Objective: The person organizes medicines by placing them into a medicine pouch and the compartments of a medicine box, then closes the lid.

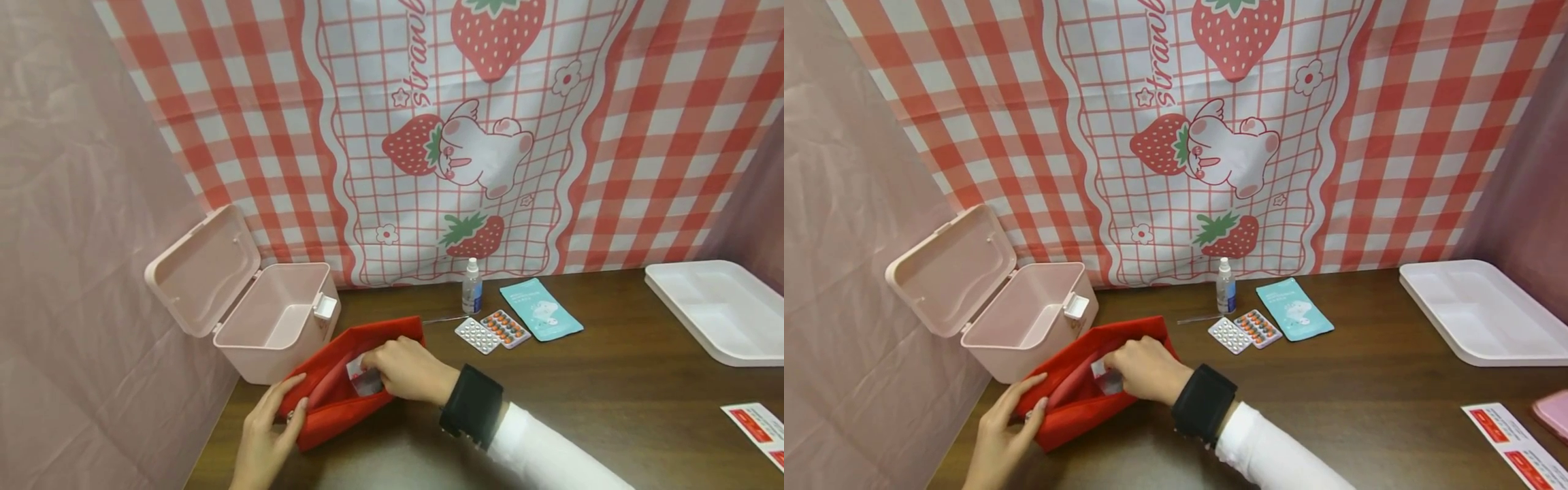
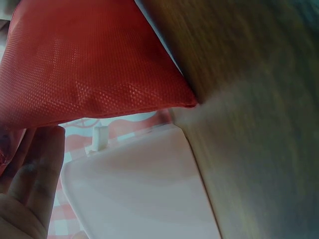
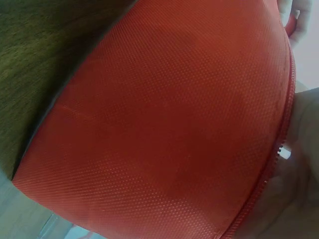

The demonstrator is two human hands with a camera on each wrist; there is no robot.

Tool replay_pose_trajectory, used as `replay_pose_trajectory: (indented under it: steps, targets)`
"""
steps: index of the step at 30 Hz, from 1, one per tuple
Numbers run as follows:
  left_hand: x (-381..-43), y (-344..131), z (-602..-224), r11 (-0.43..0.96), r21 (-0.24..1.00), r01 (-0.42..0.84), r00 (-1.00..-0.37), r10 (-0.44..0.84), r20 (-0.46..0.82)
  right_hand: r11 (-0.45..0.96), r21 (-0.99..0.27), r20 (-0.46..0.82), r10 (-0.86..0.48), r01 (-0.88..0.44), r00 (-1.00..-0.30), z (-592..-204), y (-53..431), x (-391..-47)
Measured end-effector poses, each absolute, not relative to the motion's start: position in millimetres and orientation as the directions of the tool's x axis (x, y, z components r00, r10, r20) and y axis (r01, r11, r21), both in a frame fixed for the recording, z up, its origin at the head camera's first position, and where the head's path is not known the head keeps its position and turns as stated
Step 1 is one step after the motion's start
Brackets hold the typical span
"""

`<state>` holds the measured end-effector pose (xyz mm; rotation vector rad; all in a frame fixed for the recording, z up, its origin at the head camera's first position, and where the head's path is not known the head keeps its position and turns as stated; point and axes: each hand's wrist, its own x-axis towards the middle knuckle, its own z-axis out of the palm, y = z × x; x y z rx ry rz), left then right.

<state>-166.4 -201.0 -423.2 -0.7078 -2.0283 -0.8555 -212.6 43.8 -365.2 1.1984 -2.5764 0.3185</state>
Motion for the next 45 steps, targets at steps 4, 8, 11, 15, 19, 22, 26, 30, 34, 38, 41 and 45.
replay_pose_trajectory:
  steps: [4, 8, 11, 15, 19, 22, 26, 30, 34, 38, 41, 45]
  targets:
    - [-165.9, -200.9, -423.0, 0.615, 0.316, 0.722, -0.519, 0.179, 0.836, 0.649, -0.115, 0.267, -0.709, -0.752, -0.653, -366.0, 42.6, -212.5]
    - [-165.9, -201.0, -423.4, 0.616, 0.314, 0.723, -0.517, 0.181, 0.836, 0.663, -0.139, 0.224, -0.702, -0.735, -0.676, -367.2, 41.6, -212.6]
    - [-165.9, -201.0, -423.8, 0.616, 0.314, 0.722, -0.518, 0.181, 0.836, 0.662, -0.158, 0.240, -0.694, -0.732, -0.679, -367.5, 41.2, -212.8]
    - [-166.0, -200.9, -424.1, 0.615, 0.317, 0.722, -0.520, 0.179, 0.835, 0.666, -0.131, 0.286, -0.684, -0.734, -0.671, -367.7, 41.3, -213.3]
    - [-166.5, -200.9, -424.6, 0.614, 0.320, 0.721, -0.521, 0.177, 0.835, 0.674, -0.041, 0.337, -0.686, -0.738, -0.645, -368.2, 42.2, -213.5]
    - [-166.6, -200.9, -424.8, 0.614, 0.321, 0.721, -0.522, 0.177, 0.834, 0.679, 0.030, 0.382, -0.686, -0.734, -0.619, -367.7, 42.7, -213.3]
    - [-166.4, -200.5, -424.0, 0.616, 0.321, 0.720, -0.523, 0.177, 0.834, 0.692, 0.060, 0.408, -0.675, -0.720, -0.615, -367.3, 42.8, -213.6]
    - [-166.4, -200.2, -423.5, 0.619, 0.317, 0.719, -0.521, 0.179, 0.834, 0.714, 0.032, 0.401, -0.650, -0.699, -0.645, -367.6, 43.1, -214.6]
    - [-166.8, -200.3, -423.6, 0.618, 0.314, 0.721, -0.518, 0.180, 0.836, 0.727, 0.014, 0.403, -0.633, -0.687, -0.661, -369.1, 43.4, -216.4]
    - [-167.2, -200.5, -424.0, 0.618, 0.313, 0.721, -0.518, 0.180, 0.836, 0.741, 0.016, 0.415, -0.616, -0.671, -0.670, -370.3, 43.0, -218.2]
    - [-167.2, -200.5, -424.1, 0.619, 0.314, 0.720, -0.519, 0.181, 0.835, 0.758, 0.016, 0.417, -0.598, -0.652, -0.685, -370.2, 42.3, -218.8]
    - [-166.8, -200.6, -424.3, 0.618, 0.314, 0.721, -0.518, 0.180, 0.836, 0.775, 0.005, 0.413, -0.577, -0.632, -0.705, -370.4, 40.8, -218.7]
